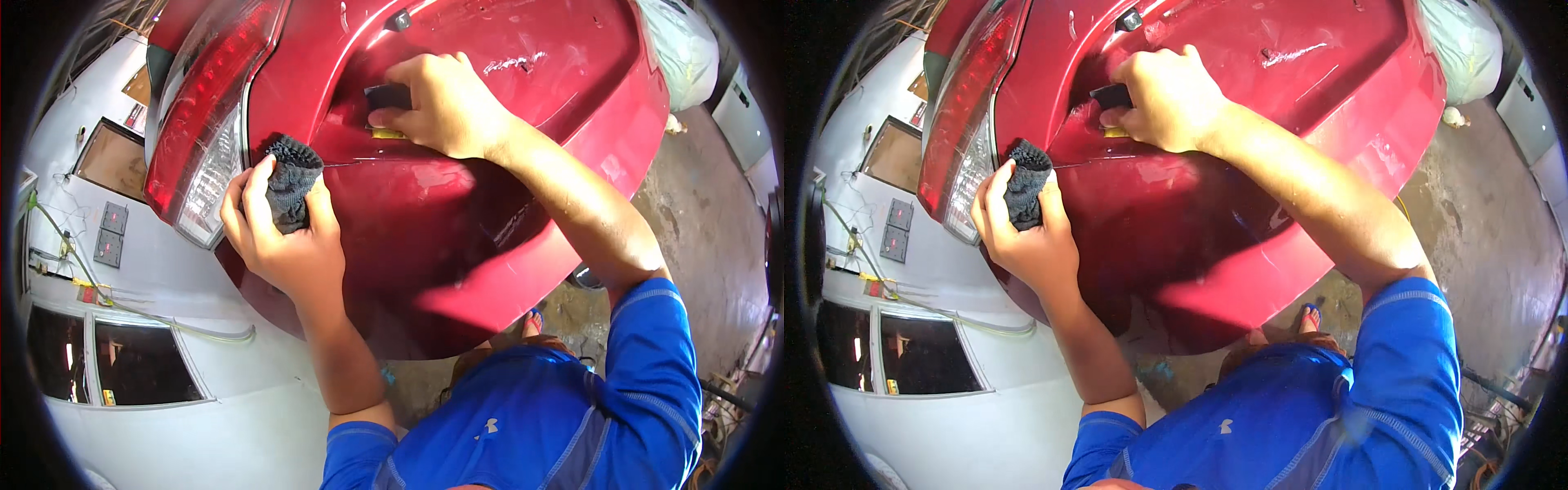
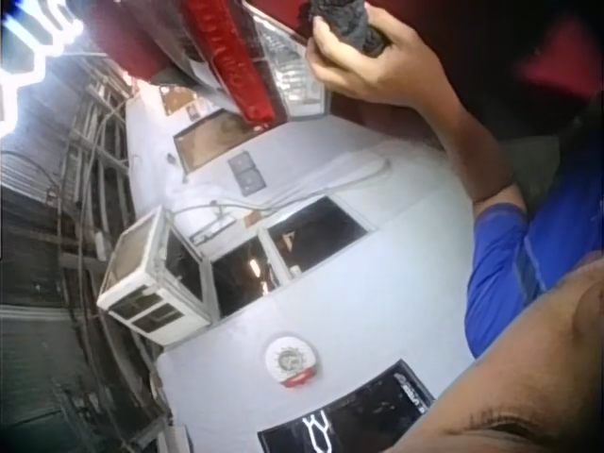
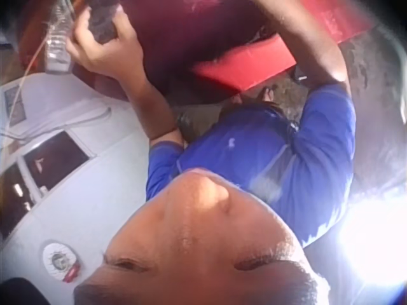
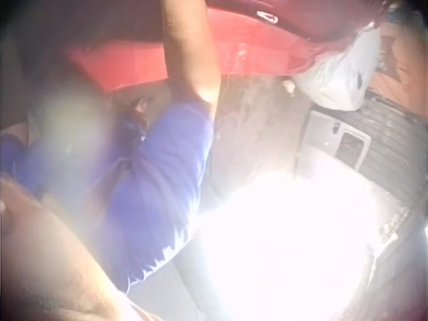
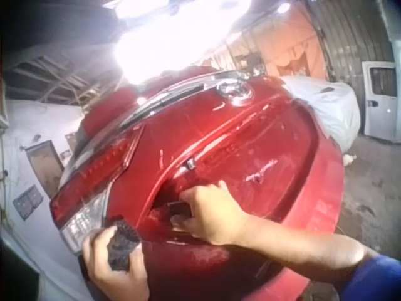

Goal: The person sands the surface of a red car bumper by hand using a small sanding block and water. They alternate between sanding the damaged areas and wiping the surface with a black cloth to check the progress.

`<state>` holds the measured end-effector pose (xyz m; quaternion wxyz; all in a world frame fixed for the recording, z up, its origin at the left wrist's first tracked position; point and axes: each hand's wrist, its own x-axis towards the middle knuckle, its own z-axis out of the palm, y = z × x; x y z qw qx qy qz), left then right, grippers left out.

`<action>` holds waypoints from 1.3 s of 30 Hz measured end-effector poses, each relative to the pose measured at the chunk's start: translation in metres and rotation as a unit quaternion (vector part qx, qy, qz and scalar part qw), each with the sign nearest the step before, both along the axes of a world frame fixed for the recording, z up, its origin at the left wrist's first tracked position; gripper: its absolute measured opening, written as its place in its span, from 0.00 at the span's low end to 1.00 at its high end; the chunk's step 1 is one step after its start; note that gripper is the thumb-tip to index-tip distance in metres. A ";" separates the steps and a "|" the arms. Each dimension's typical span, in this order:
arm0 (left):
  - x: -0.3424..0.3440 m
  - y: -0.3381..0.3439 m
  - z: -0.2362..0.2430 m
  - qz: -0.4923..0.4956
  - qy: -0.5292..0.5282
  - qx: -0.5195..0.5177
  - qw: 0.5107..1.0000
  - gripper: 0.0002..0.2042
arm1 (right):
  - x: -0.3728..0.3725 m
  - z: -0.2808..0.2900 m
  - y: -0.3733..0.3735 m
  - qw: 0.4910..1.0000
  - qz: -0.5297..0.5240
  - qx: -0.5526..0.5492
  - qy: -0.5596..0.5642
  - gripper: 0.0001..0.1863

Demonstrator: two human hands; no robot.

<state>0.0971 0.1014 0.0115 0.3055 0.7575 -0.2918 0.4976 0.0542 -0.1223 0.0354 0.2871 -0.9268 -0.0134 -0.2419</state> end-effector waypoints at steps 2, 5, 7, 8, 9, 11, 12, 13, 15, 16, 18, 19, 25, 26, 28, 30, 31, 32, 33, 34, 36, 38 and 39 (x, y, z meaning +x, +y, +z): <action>0.002 0.003 0.001 0.005 -0.015 0.001 1.000 0.21 | 0.000 0.000 0.004 0.999 0.023 -0.006 -0.032 0.15; 0.002 0.002 0.000 0.004 -0.003 -0.005 1.000 0.21 | -0.004 0.008 -0.002 1.000 0.008 -0.010 0.019 0.14; 0.002 0.003 -0.001 0.001 -0.001 -0.006 1.000 0.20 | -0.005 -0.002 0.003 1.000 0.020 -0.005 -0.022 0.14; 0.003 0.004 -0.001 0.000 -0.009 -0.004 1.000 0.20 | -0.006 0.001 0.003 1.000 0.026 0.006 -0.009 0.14; 0.004 0.005 -0.001 0.000 -0.017 -0.003 1.000 0.20 | -0.007 0.006 0.003 0.999 0.031 0.017 0.003 0.14; 0.002 0.003 0.000 0.006 -0.006 0.003 1.000 0.20 | 0.001 0.004 -0.005 1.000 -0.001 0.005 0.020 0.13; 0.001 0.002 0.000 0.010 0.000 0.006 1.000 0.20 | -0.005 -0.003 0.001 1.000 0.022 0.017 -0.002 0.13; 0.002 0.003 0.000 0.006 -0.004 0.004 1.000 0.20 | -0.010 -0.006 0.009 0.998 0.050 0.023 -0.027 0.13; 0.003 0.005 0.000 0.000 -0.011 -0.001 1.000 0.20 | -0.012 0.003 0.008 0.998 0.061 0.002 -0.010 0.13; 0.003 0.005 0.000 0.000 -0.003 -0.006 1.000 0.20 | -0.009 0.005 0.001 0.999 0.041 -0.016 -0.004 0.13; 0.000 0.003 0.000 0.002 0.014 -0.014 1.000 0.20 | -0.014 0.001 -0.012 0.999 0.037 -0.013 0.020 0.13; 0.000 0.004 0.000 0.004 0.010 -0.010 1.000 0.20 | -0.023 0.003 -0.017 0.996 0.062 0.016 0.057 0.15; -0.001 0.000 0.002 0.021 0.002 0.013 1.000 0.21 | -0.005 0.002 -0.005 0.996 0.085 0.029 -0.013 0.14; -0.001 0.005 0.002 0.025 -0.001 0.011 1.000 0.21 | -0.009 0.009 -0.005 0.993 0.107 0.047 0.031 0.14; -0.002 0.006 -0.001 0.027 -0.005 0.002 1.000 0.21 | -0.021 0.009 -0.013 0.989 0.132 0.053 0.046 0.14; 0.000 0.007 0.000 0.031 0.000 0.007 0.999 0.21 | -0.007 0.007 -0.006 0.991 0.128 0.027 -0.001 0.14; 0.001 0.006 0.002 0.026 0.001 0.013 1.000 0.21 | -0.002 0.007 -0.003 0.993 0.118 0.018 -0.026 0.14; 0.001 0.005 0.000 0.020 0.009 0.008 1.000 0.21 | 0.008 -0.004 0.002 0.987 0.124 0.023 -0.104 0.14; 0.001 0.001 -0.002 0.014 0.004 0.008 1.000 0.21 | 0.001 -0.005 -0.007 0.988 0.132 0.027 -0.071 0.14; 0.002 0.005 -0.002 0.021 -0.003 0.012 1.000 0.21 | -0.005 -0.002 -0.012 0.987 0.152 0.035 -0.041 0.14; 0.000 0.008 -0.001 0.018 -0.004 0.001 1.000 0.20 | -0.010 -0.009 -0.021 0.978 0.179 0.107 0.012 0.14; 0.001 0.006 0.001 0.030 -0.010 0.013 0.999 0.20 | -0.004 0.002 -0.010 0.990 0.133 0.046 -0.021 0.14; 0.001 0.006 0.001 0.034 -0.010 0.026 0.999 0.20 | -0.001 0.003 -0.003 0.993 0.107 0.022 -0.034 0.15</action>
